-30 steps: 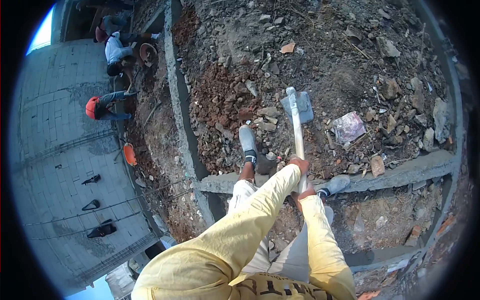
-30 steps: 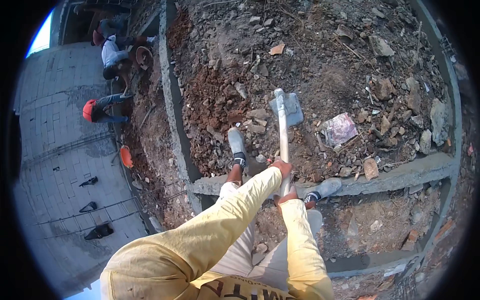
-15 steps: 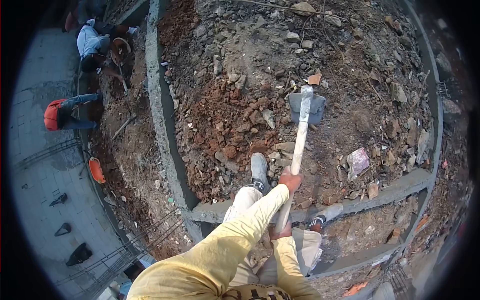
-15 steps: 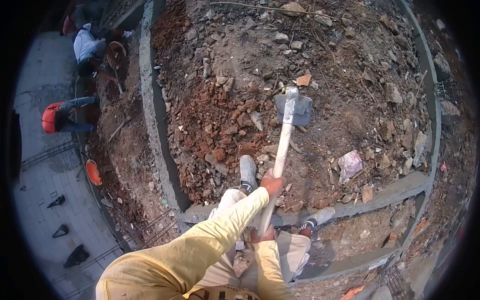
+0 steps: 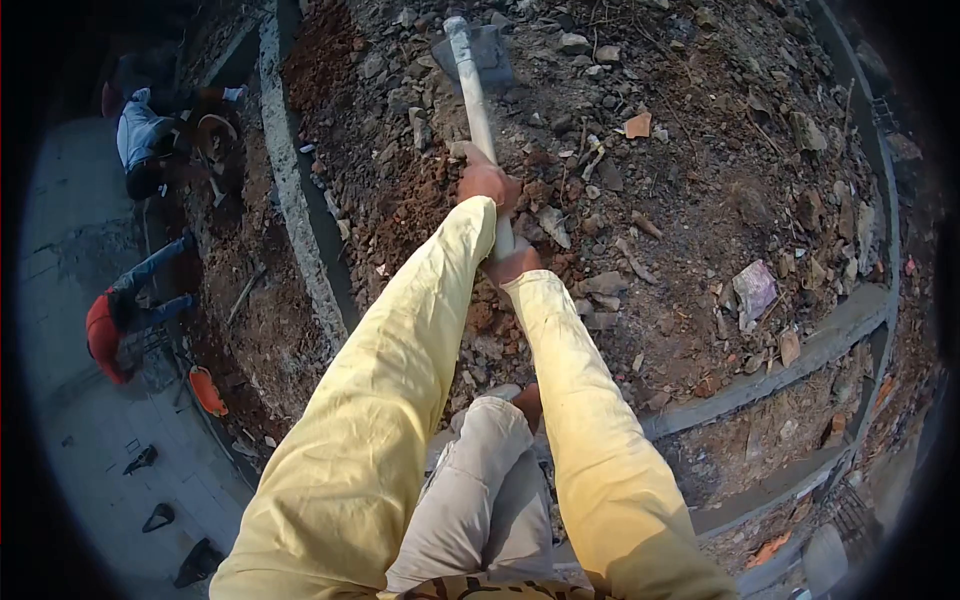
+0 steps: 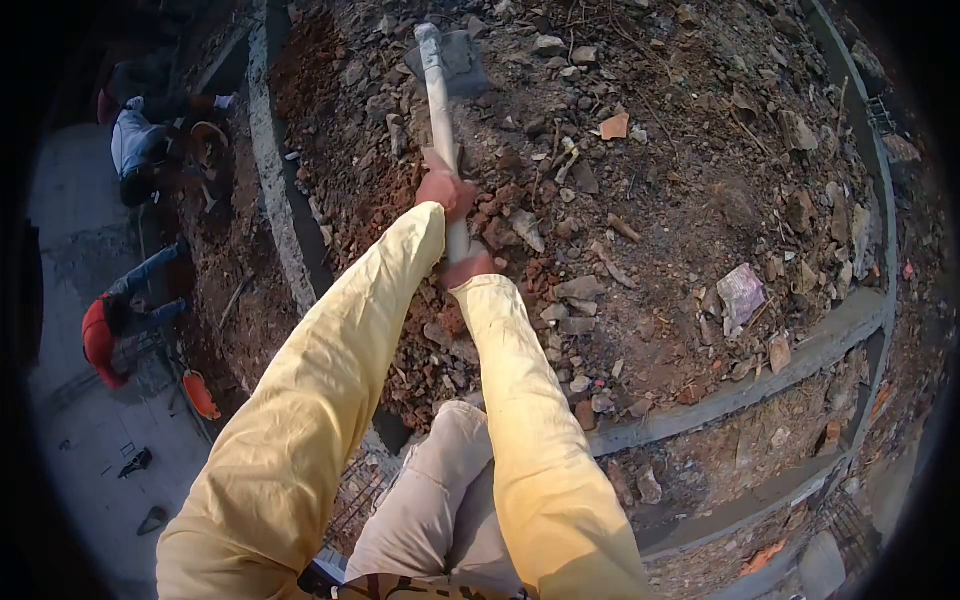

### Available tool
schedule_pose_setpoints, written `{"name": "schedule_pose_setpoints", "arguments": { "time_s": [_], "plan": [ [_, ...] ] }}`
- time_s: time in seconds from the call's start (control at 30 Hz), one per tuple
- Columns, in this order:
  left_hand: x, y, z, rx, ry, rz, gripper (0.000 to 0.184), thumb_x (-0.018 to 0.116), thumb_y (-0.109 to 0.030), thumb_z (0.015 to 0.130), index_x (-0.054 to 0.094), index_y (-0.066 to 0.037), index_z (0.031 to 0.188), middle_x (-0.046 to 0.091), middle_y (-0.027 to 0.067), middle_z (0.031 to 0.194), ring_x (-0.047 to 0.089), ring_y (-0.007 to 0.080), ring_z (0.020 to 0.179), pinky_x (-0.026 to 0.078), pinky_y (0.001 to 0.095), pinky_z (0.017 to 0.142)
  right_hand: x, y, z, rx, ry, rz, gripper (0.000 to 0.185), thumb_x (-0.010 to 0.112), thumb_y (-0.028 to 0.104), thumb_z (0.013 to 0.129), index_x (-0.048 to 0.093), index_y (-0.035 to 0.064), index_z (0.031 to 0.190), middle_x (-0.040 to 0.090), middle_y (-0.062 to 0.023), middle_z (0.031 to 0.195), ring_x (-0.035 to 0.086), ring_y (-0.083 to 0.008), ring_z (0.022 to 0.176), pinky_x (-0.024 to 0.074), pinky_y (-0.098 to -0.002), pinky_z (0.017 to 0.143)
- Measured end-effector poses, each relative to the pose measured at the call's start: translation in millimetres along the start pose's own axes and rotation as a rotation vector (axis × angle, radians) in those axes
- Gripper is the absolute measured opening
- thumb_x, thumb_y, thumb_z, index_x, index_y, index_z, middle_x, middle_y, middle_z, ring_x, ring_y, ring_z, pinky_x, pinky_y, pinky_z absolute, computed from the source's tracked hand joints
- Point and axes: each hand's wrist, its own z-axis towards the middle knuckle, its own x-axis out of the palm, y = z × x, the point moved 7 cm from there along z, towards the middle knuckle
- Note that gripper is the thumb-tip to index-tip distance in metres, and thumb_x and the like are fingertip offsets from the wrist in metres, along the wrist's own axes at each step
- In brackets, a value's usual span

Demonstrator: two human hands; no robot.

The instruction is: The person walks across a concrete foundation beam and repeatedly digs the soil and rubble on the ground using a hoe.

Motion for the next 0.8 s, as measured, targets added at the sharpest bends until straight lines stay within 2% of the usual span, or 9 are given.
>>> {"name": "schedule_pose_setpoints", "arguments": {
  "time_s": [0.2, 0.3, 0.33, 0.43, 0.47, 0.53, 0.6, 0.67, 0.8],
  "plan": [
    [35, 62, -22, -0.249, 0.136, 0.143, 0.054, 0.078, -0.02, 0.068, 0.046, -0.004, 0.108, 0.064, 0.0155, 0.094, 0.065, 0.0306, 0.091, 0.054, 0.0396, 0.076, 29, -61, -106, 0.046, -0.017, -0.087, 0.062, 0.075, 0.035, 0.066, 0.053, -0.0026, 0.11, 0.064, -0.0243, 0.098, 0.063, -0.0392, 0.093, 0.0496, -0.0442, 0.082],
    [1, 101, -68, -0.364, 0.248, 0.127, 0.061, 0.077, -0.016, 0.067, 0.041, -0.002, 0.114, 0.061, 0.0181, 0.107, 0.062, 0.0299, 0.102, 0.052, 0.04, 0.083, 46, -60, -174, 0.133, 0.049, -0.266, 0.061, 0.073, 0.036, 0.069, 0.05, -0.0021, 0.111, 0.063, -0.0272, 0.1, 0.061, -0.0434, 0.094, 0.0484, -0.0466, 0.085],
    [4, 119, -86, -0.37, 0.322, 0.109, 0.055, 0.073, -0.017, 0.071, 0.042, -0.001, 0.114, 0.06, 0.0173, 0.11, 0.062, 0.0295, 0.103, 0.052, 0.0396, 0.083, 62, -75, -194, 0.21, 0.122, -0.308, 0.076, 0.074, 0.038, 0.068, 0.043, -0.0029, 0.124, 0.062, -0.0262, 0.106, 0.06, -0.0398, 0.102, 0.0462, -0.0431, 0.089],
    [17, 165, -159, -0.328, 0.418, 0.291, 0.053, 0.067, -0.02, 0.076, 0.04, -0.001, 0.118, 0.059, 0.0221, 0.113, 0.061, 0.0339, 0.105, 0.051, 0.0413, 0.087, 97, -129, -259, 0.27, 0.063, -0.296, 0.066, 0.072, 0.038, 0.069, 0.052, -0.0014, 0.119, 0.061, -0.0252, 0.109, 0.06, -0.0391, 0.101, 0.0454, -0.041, 0.09],
    [19, 175, -192, -0.404, 0.376, 0.224, 0.049, 0.069, -0.014, 0.074, 0.044, -0.007, 0.115, 0.059, 0.0177, 0.113, 0.061, 0.0313, 0.103, 0.051, 0.0406, 0.087, 93, -141, -286, 0.226, 0.063, -0.46, 0.063, 0.072, 0.038, 0.071, 0.053, 0.0, 0.117, 0.061, -0.0239, 0.109, 0.06, -0.0392, 0.101, 0.0453, -0.0419, 0.091],
    [17, 193, -256, -0.473, 0.443, 0.169, 0.055, 0.071, -0.023, 0.07, 0.044, -0.003, 0.113, 0.062, 0.0207, 0.108, 0.062, 0.0336, 0.101, 0.051, 0.0415, 0.086, 83, -167, -337, 0.366, 0.133, -0.353, 0.06, 0.071, 0.04, 0.072, 0.056, 0.0015, 0.115, 0.062, -0.0233, 0.109, 0.059, -0.0388, 0.102, 0.0452, -0.0426, 0.092],
    [56, 249, -293, -0.445, 0.379, 0.131, 0.056, 0.075, -0.028, 0.069, 0.045, -0.001, 0.109, 0.062, 0.0225, 0.105, 0.063, 0.0331, 0.099, 0.051, 0.0404, 0.084, 88, -201, -377, 0.515, 0.148, -0.439, 0.06, 0.073, 0.038, 0.07, 0.057, 0.0021, 0.115, 0.062, -0.024, 0.108, 0.06, -0.038, 0.103, 0.0475, -0.0424, 0.09],
    [66, 285, -323, -0.366, 0.43, 0.273, 0.058, 0.074, -0.029, 0.071, 0.042, -0.002, 0.112, 0.062, 0.0227, 0.105, 0.063, 0.0333, 0.1, 0.051, 0.0407, 0.086, 91, -190, -412, 0.491, 0.239, -0.306, 0.062, 0.072, 0.037, 0.07, 0.054, 0.002, 0.117, 0.062, -0.0244, 0.106, 0.06, -0.0378, 0.102, 0.0478, -0.0426, 0.089],
    [37, 290, -387, -0.337, 0.671, 0.268, 0.059, 0.068, -0.024, 0.075, 0.036, -0.002, 0.118, 0.059, 0.0239, 0.112, 0.061, 0.0354, 0.103, 0.048, 0.0423, 0.09, 137, -238, -469, 0.502, 0.159, -0.401, 0.063, 0.072, 0.036, 0.071, 0.051, 0.0013, 0.118, 0.063, -0.0225, 0.105, 0.061, -0.0374, 0.1, 0.0481, -0.0423, 0.088]
  ]
}}
